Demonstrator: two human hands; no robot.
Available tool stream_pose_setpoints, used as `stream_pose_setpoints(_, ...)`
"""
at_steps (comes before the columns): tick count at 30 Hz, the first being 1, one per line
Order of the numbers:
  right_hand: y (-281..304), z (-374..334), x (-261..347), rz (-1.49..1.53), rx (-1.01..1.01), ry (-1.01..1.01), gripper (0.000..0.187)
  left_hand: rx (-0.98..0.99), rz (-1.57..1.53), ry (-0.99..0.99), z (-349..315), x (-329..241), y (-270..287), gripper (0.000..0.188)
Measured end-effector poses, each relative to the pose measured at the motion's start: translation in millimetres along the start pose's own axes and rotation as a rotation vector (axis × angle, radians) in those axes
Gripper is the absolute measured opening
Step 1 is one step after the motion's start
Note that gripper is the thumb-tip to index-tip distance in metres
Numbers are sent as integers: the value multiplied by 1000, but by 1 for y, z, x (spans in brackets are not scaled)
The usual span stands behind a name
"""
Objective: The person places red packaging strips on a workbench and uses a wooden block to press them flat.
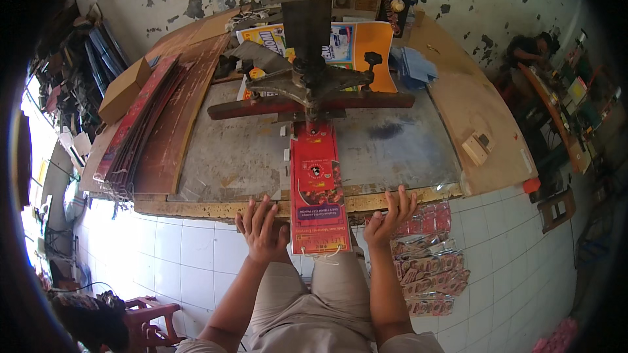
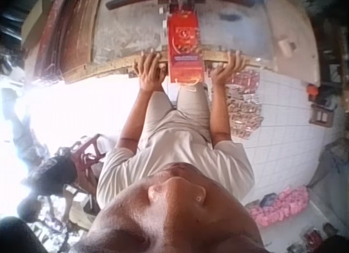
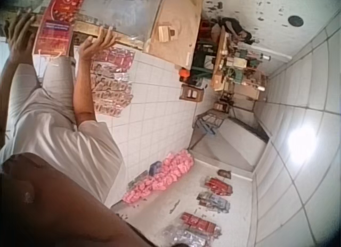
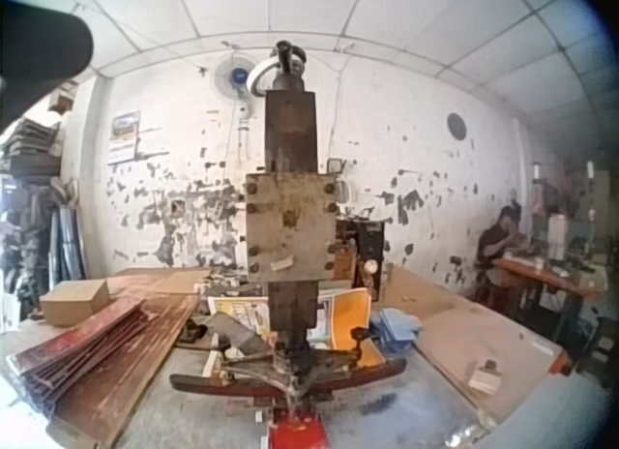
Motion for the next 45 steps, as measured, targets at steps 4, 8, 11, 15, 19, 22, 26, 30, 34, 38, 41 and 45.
stream_pose_setpoints(4,4,-1,-2,6,45,15,53,3,8,7,-1,0,0,49)
stream_pose_setpoints(8,6,-3,-7,-8,87,33,51,15,3,7,-1,0,0,49)
stream_pose_setpoints(11,5,-4,-8,-9,75,31,51,10,8,0,-1,-1,-1,50)
stream_pose_setpoints(15,4,-5,-7,-8,57,9,51,18,11,3,0,-1,-1,50)
stream_pose_setpoints(19,3,-4,-6,-8,44,8,51,19,27,-11,1,-2,0,50)
stream_pose_setpoints(22,3,-5,-8,-17,53,17,51,13,26,-8,0,-1,-1,50)
stream_pose_setpoints(26,5,-2,-5,-19,58,23,52,13,7,4,1,-2,1,51)
stream_pose_setpoints(30,6,-2,-5,-18,65,3,53,24,-10,11,5,-4,4,52)
stream_pose_setpoints(34,15,10,11,65,146,-60,59,59,-35,29,5,-3,9,51)
stream_pose_setpoints(38,45,27,55,306,311,-41,69,89,-167,98,23,-3,32,48)
stream_pose_setpoints(41,56,44,111,251,566,115,69,135,-313,207,51,11,53,43)
stream_pose_setpoints(45,46,41,136,197,788,236,71,151,-359,229,113,30,59,36)
Point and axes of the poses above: each hand's wrist, its own z-axis towards the middle knuckle, its own y-axis out of the back of the hand, x = y × z, the point moved 8 cm from there along z, towards the middle knuckle, and after that the axes turned 5 degrees about x, right-handed, at the moved point
